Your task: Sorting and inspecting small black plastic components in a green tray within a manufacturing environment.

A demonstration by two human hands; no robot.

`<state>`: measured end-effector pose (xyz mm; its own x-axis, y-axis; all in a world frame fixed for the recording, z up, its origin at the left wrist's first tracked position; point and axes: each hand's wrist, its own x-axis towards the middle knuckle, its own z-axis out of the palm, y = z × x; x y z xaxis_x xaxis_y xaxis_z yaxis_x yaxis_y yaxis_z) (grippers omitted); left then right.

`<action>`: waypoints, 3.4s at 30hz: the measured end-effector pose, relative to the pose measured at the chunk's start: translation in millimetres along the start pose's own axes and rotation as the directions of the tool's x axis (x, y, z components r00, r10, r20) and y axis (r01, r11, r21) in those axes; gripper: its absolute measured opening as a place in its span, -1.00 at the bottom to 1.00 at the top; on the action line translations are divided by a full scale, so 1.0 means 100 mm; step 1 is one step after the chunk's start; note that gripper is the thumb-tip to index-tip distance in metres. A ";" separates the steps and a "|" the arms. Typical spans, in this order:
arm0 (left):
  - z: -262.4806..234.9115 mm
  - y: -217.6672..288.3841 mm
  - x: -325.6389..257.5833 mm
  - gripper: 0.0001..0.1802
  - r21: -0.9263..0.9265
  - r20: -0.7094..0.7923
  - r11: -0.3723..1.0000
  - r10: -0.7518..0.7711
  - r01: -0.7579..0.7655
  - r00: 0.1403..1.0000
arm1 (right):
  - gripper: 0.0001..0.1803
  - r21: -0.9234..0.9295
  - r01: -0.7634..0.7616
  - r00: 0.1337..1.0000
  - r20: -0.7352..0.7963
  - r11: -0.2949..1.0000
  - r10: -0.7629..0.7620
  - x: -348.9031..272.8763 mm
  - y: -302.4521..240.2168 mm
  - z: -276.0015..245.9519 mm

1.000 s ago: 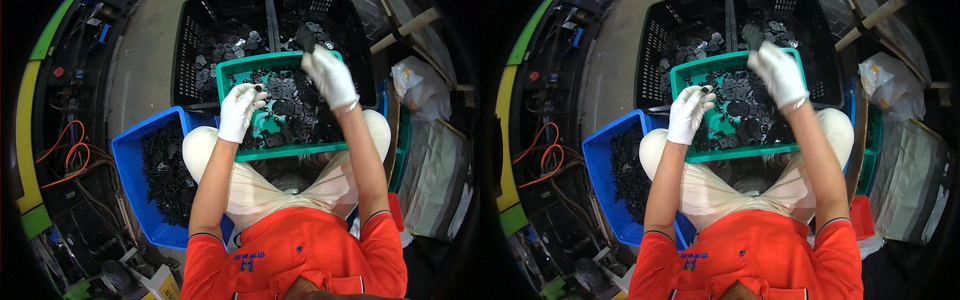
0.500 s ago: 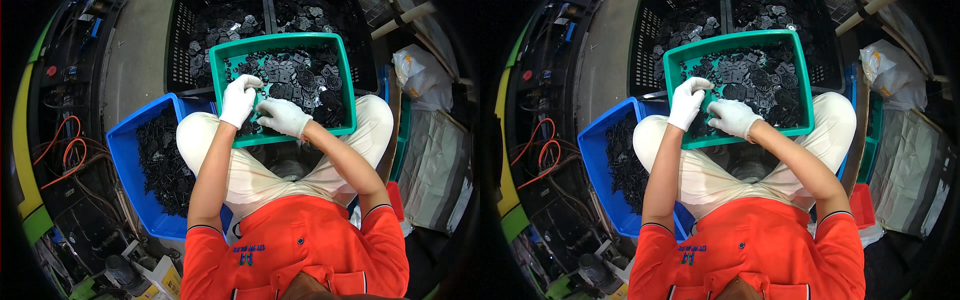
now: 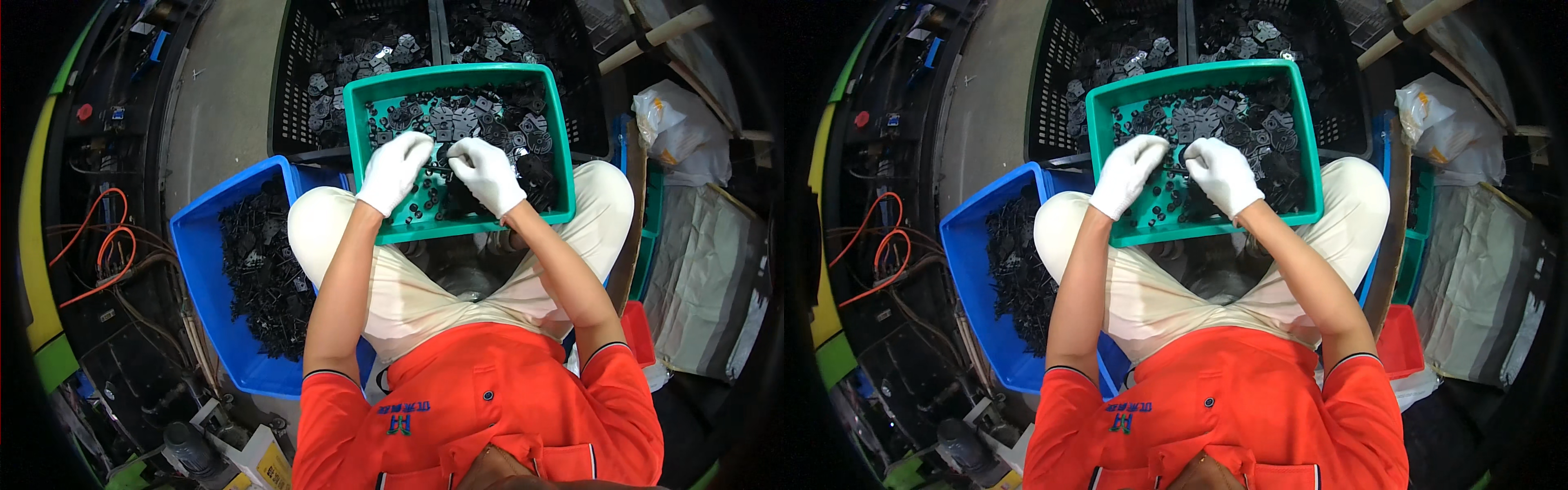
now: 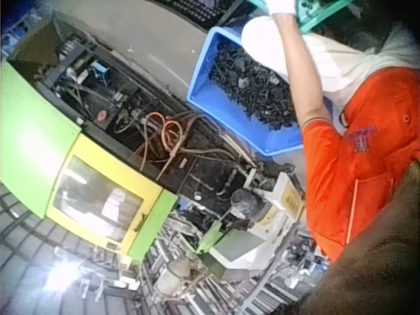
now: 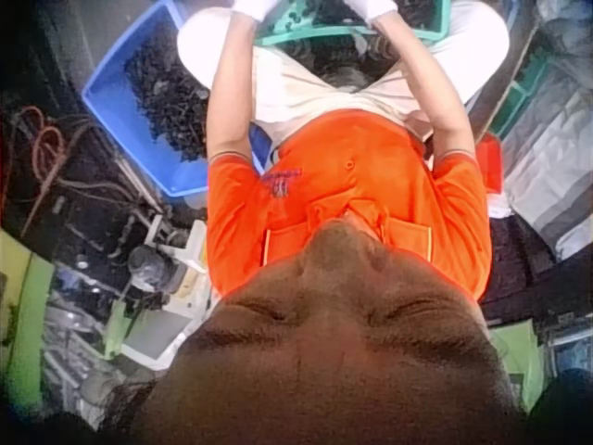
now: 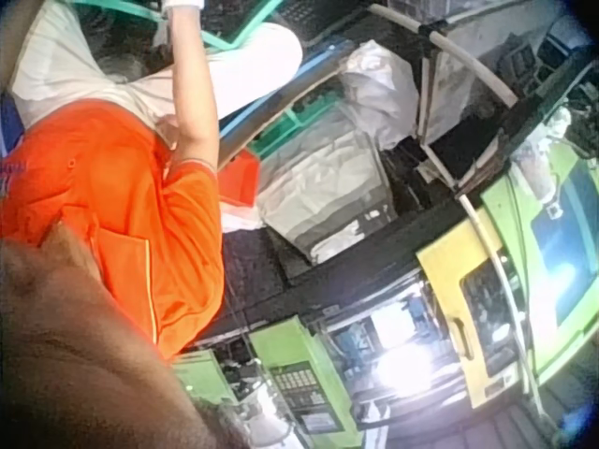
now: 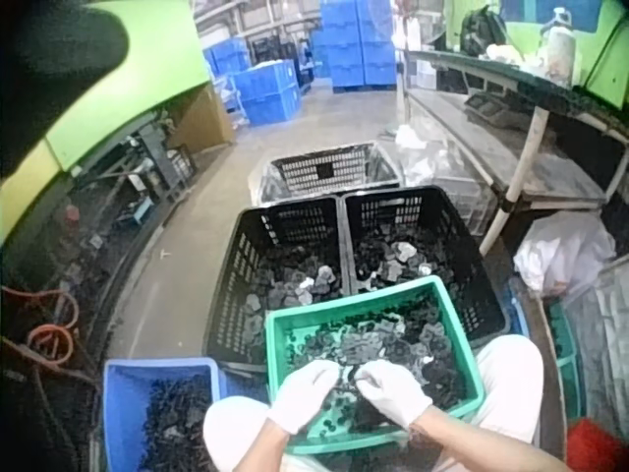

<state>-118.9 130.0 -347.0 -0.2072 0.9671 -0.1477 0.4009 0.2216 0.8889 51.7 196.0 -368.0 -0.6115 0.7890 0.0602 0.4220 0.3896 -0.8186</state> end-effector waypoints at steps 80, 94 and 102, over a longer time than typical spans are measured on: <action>0.29 -0.25 0.04 -0.75 0.744 -0.101 0.668 0.084 0.020 0.991 | -0.59 0.888 -0.350 0.936 0.343 0.299 0.079 0.88 -0.55 -0.27; 0.02 -0.07 0.09 -0.88 -0.786 -0.027 0.601 -0.262 0.141 0.965 | -0.55 0.784 -0.522 0.850 0.445 0.336 0.281 0.19 -0.08 0.05; 0.01 0.00 0.06 -0.82 -0.783 -0.042 0.606 -0.277 0.141 0.960 | -0.61 0.752 -0.471 0.881 0.372 0.460 0.294 0.17 -0.17 0.02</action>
<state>-119.1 135.8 -349.0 -0.3479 0.8614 -0.3700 -0.4851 0.1724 0.8573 33.2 201.6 -354.4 -0.6635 0.6325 -0.3997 -0.0214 -0.5500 -0.8349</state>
